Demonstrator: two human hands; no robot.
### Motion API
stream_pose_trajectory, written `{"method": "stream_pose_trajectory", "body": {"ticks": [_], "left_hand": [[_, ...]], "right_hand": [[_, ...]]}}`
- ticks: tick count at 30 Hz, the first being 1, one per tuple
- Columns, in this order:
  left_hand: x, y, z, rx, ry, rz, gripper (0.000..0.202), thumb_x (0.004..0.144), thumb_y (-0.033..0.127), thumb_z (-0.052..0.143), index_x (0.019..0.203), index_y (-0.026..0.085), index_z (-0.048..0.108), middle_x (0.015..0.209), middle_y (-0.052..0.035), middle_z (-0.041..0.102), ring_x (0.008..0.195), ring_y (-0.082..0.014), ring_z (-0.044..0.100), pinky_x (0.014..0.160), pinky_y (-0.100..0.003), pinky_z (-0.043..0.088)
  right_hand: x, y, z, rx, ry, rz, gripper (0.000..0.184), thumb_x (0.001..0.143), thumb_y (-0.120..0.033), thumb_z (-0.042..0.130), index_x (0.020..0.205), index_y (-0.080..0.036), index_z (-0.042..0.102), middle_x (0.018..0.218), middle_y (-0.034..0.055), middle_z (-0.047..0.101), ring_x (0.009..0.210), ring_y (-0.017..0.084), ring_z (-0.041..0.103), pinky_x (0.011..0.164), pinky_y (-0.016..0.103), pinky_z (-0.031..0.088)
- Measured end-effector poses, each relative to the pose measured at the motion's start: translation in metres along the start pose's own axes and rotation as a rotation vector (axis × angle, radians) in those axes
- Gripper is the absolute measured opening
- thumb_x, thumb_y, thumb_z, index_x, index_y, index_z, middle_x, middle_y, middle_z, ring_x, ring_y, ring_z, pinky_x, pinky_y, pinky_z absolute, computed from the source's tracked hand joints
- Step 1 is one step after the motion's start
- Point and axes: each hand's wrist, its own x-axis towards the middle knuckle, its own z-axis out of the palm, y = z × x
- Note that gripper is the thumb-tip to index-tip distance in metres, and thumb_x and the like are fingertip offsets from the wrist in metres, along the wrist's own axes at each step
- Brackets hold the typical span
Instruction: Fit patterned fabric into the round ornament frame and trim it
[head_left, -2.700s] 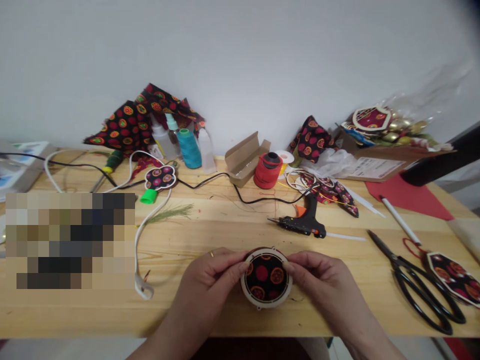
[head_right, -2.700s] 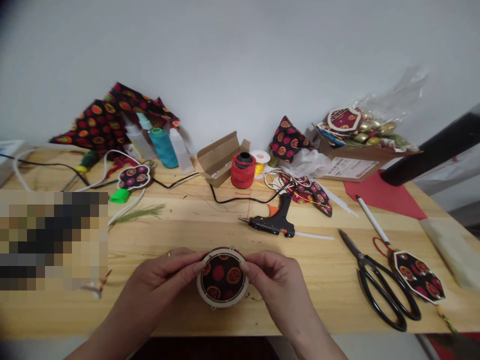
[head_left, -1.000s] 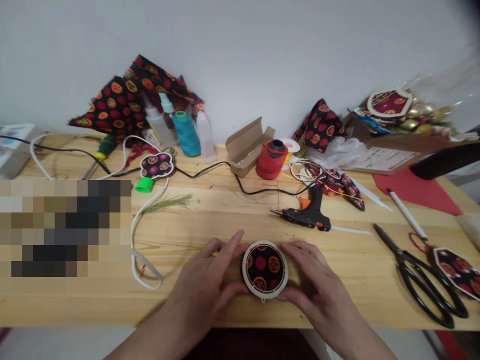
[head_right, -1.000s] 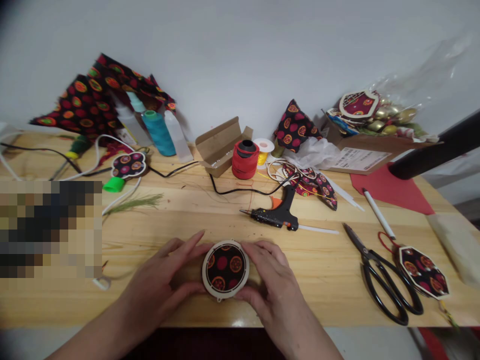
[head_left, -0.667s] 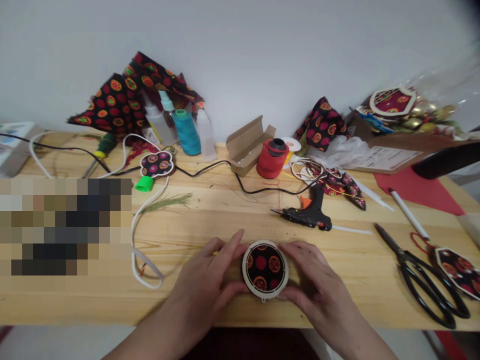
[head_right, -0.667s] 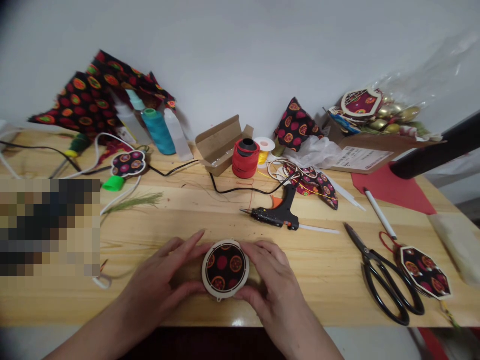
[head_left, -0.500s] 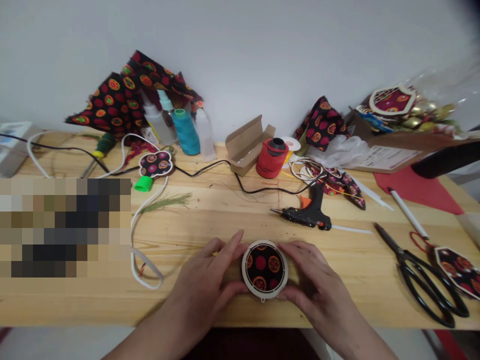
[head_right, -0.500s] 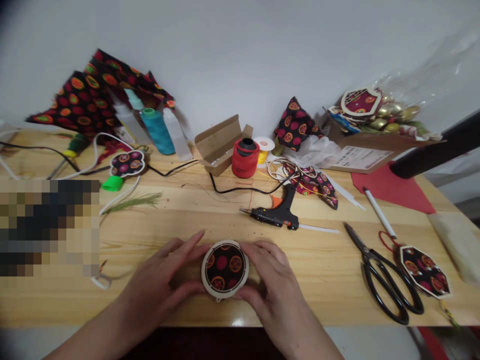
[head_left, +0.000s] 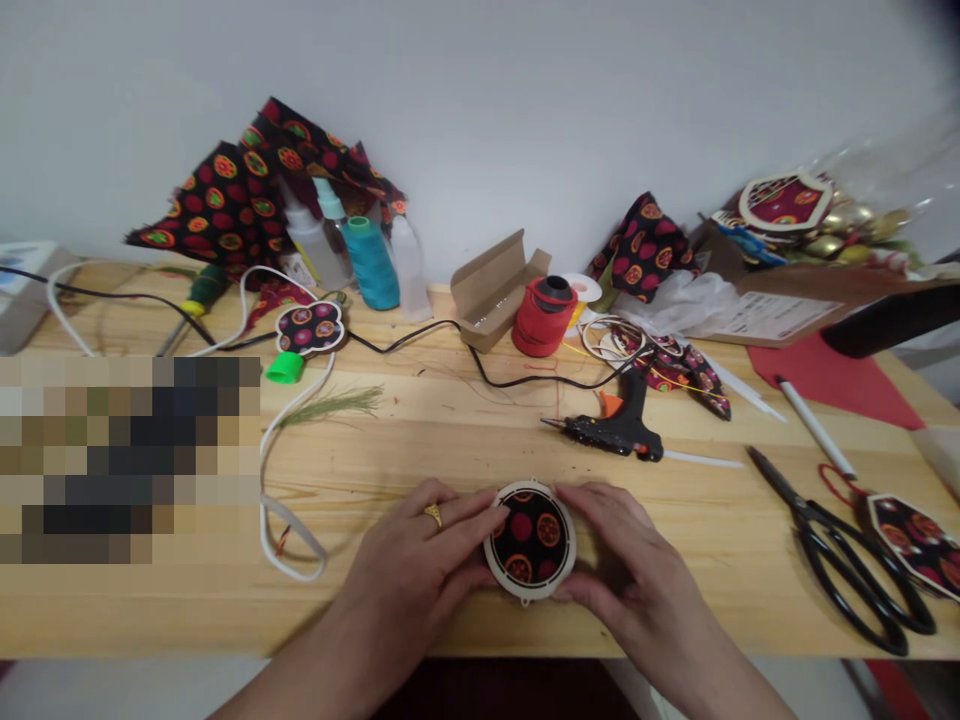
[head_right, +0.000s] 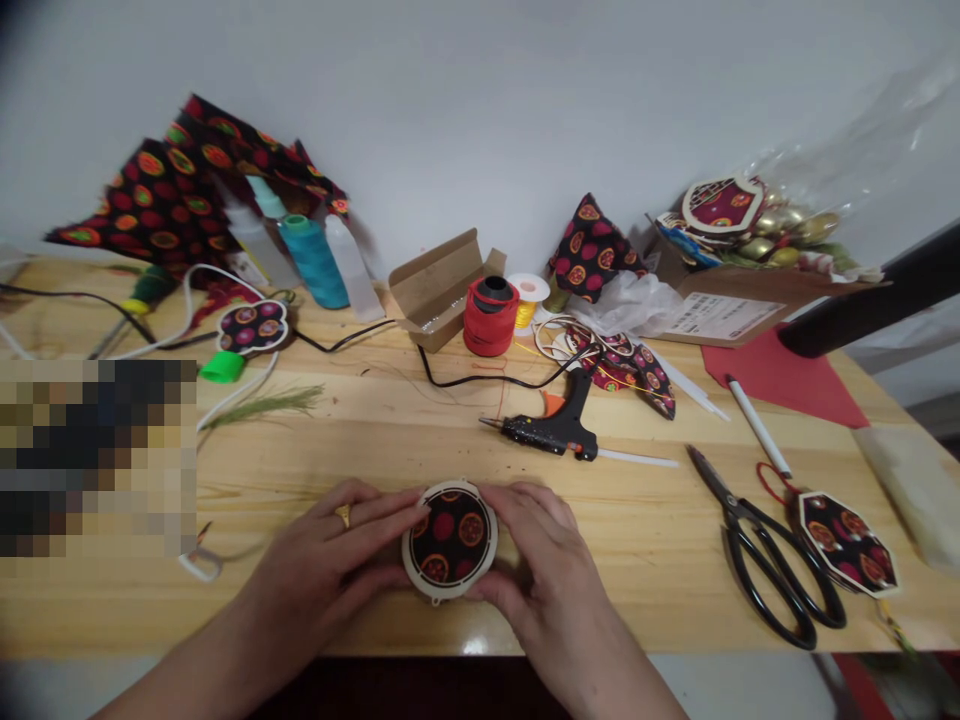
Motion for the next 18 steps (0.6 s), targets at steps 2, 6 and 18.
{"method": "stream_pose_trajectory", "body": {"ticks": [2, 6, 18], "left_hand": [[0.0015, -0.0006, 0.0003, 0.017, 0.054, 0.06, 0.033, 0.087, 0.031, 0.058, 0.119, 0.027, 0.058, 0.116, -0.0032, 0.07, 0.088, -0.0199, 0.058, 0.077, -0.033, 0.052], [0.0021, -0.0019, 0.0012, 0.044, 0.069, 0.093, 0.032, 0.087, 0.031, 0.058, 0.118, 0.025, 0.058, 0.114, -0.0033, 0.071, 0.085, -0.0191, 0.059, 0.074, -0.032, 0.054], [0.0036, 0.0047, -0.0041, 0.045, 0.026, 0.076, 0.025, 0.09, 0.029, 0.052, 0.113, 0.021, 0.06, 0.121, -0.0093, 0.065, 0.099, -0.0196, 0.062, 0.083, -0.033, 0.052]], "right_hand": [[0.0002, 0.0001, 0.0, 0.005, 0.005, -0.002, 0.054, 0.082, -0.027, 0.065, 0.131, -0.03, 0.04, 0.12, 0.0058, 0.057, 0.114, 0.024, 0.047, 0.096, 0.04, 0.043], [0.0, 0.0003, 0.0002, 0.007, 0.008, -0.011, 0.055, 0.081, -0.025, 0.067, 0.129, -0.028, 0.041, 0.118, 0.0063, 0.057, 0.113, 0.025, 0.048, 0.095, 0.042, 0.043], [-0.0002, -0.0014, -0.0003, -0.022, -0.029, 0.028, 0.056, 0.081, -0.026, 0.066, 0.13, -0.031, 0.04, 0.121, 0.0042, 0.055, 0.118, 0.023, 0.045, 0.098, 0.041, 0.042]]}}
